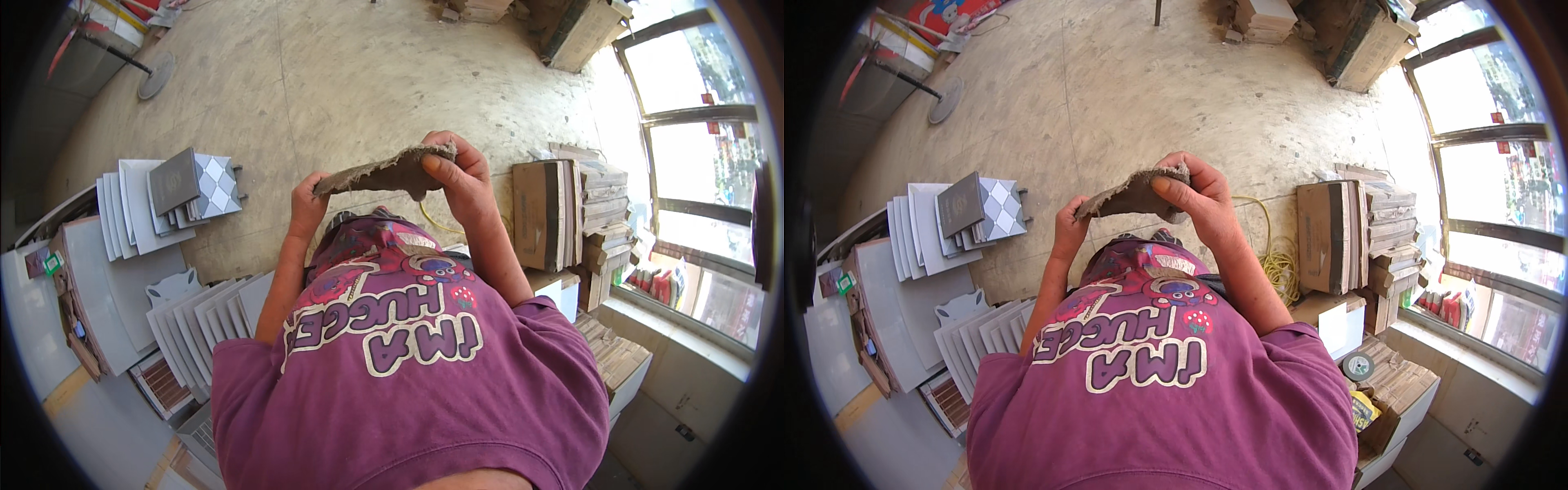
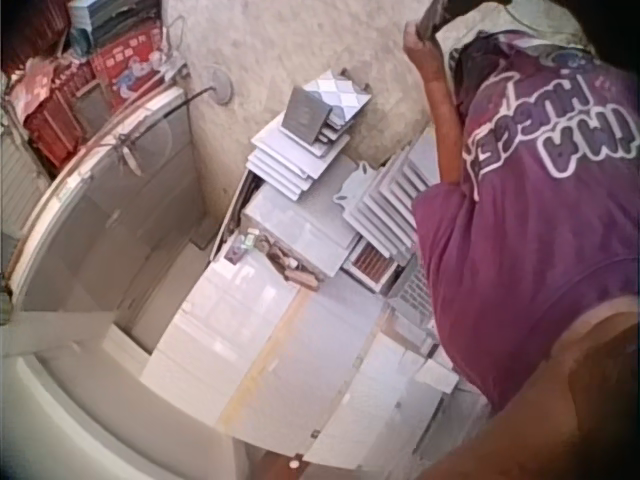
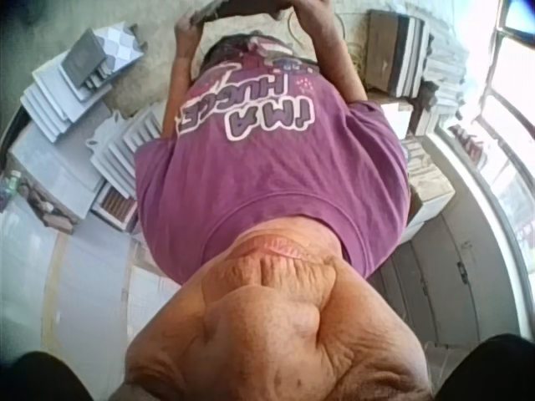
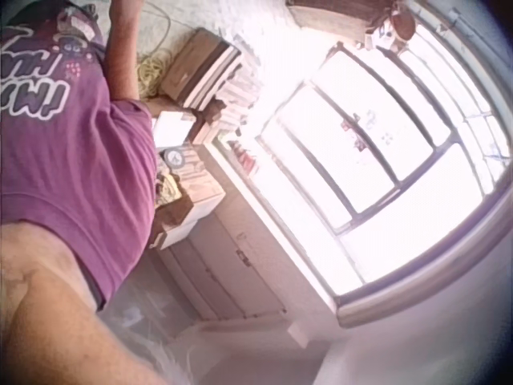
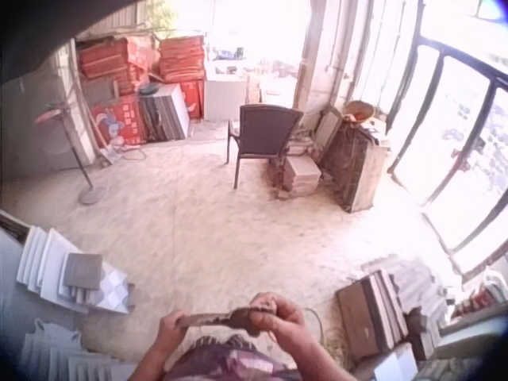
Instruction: The person handles a cloth, picks up a square ceramic tile from a stack, and wipes the surfaces and corners of the tile before placing it on top of a cardboard box.
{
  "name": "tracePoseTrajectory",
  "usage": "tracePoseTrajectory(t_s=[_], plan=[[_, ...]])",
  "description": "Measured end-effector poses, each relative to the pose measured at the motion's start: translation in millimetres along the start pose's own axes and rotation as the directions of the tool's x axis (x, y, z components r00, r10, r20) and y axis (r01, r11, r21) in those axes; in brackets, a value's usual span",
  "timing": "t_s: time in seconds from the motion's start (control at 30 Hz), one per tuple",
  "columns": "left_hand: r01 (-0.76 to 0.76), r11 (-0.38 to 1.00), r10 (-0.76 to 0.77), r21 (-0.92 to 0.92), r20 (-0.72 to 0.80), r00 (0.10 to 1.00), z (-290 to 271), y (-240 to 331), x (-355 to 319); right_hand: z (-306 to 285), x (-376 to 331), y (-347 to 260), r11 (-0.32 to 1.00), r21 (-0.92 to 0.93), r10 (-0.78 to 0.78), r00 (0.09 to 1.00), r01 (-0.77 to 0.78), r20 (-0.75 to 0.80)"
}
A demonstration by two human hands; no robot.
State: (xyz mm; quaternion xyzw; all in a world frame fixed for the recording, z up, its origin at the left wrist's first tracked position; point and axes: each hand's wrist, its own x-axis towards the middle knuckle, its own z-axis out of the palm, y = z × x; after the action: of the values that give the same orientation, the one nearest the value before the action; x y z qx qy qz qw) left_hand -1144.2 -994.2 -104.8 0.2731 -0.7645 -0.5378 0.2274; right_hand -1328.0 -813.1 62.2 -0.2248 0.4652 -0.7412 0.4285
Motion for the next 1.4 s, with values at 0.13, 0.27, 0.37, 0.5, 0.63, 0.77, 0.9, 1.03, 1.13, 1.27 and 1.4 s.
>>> tracePoseTrajectory(t_s=[0.13, 0.27, 0.37, 0.5, 0.63, 0.77, 0.9, 1.03, 1.13, 1.27, 1.4], plan=[[0.108, 0.994, -0.108, 0.0, -0.045, 0.993, -8, -14, -14, -2, 12, 10, 0.999, -0.046, -0.015, 1.0, 0.014, -0.021], [0.198, 0.979, -0.201, -0.046, -0.101, 0.974, -16, -29, -24, 14, 23, 15, 0.998, -0.05, 0.026, 0.998, -0.024, 0.05], [0.305, 0.946, -0.318, -0.11, -0.128, 0.939, -30, -45, -32, 30, 35, 25, 0.994, -0.07, 0.091, 0.993, -0.086, 0.081], [0.352, 0.929, -0.369, -0.114, -0.199, 0.908, -57, -70, -36, 48, 55, 45, 0.988, -0.11, 0.122, 0.987, -0.11, 0.105], [0.394, 0.909, -0.416, -0.135, -0.254, 0.873, -91, -101, -34, 85, 80, 59, 0.981, -0.11, 0.175, 0.977, -0.162, 0.119], [0.297, 0.951, -0.31, -0.089, -0.314, 0.898, -134, -113, -28, 122, 106, 80, 0.973, -0.134, 0.207, 0.968, -0.188, 0.142], [0.386, 0.898, -0.434, -0.211, -0.283, 0.855, -179, -116, -22, 158, 133, 103, 0.967, -0.176, 0.204, 0.972, -0.182, 0.115], [0.371, 0.877, -0.454, -0.304, -0.272, 0.849, -212, -150, -22, 188, 154, 124, 0.956, -0.236, 0.194, 0.978, -0.172, 0.073], [0.317, 0.907, -0.394, -0.276, -0.296, 0.87, -234, -167, -20, 204, 169, 134, 0.957, -0.236, 0.184, 0.981, -0.166, 0.056], [0.325, 0.88, -0.429, -0.345, -0.289, 0.856, -257, -179, -18, 225, 182, 146, 0.951, -0.243, 0.207, 0.977, -0.192, 0.04], [0.362, 0.848, -0.479, -0.388, -0.267, 0.836, -264, -203, -17, 234, 196, 156, 0.926, -0.283, 0.277, 0.959, -0.25, 0.057]])
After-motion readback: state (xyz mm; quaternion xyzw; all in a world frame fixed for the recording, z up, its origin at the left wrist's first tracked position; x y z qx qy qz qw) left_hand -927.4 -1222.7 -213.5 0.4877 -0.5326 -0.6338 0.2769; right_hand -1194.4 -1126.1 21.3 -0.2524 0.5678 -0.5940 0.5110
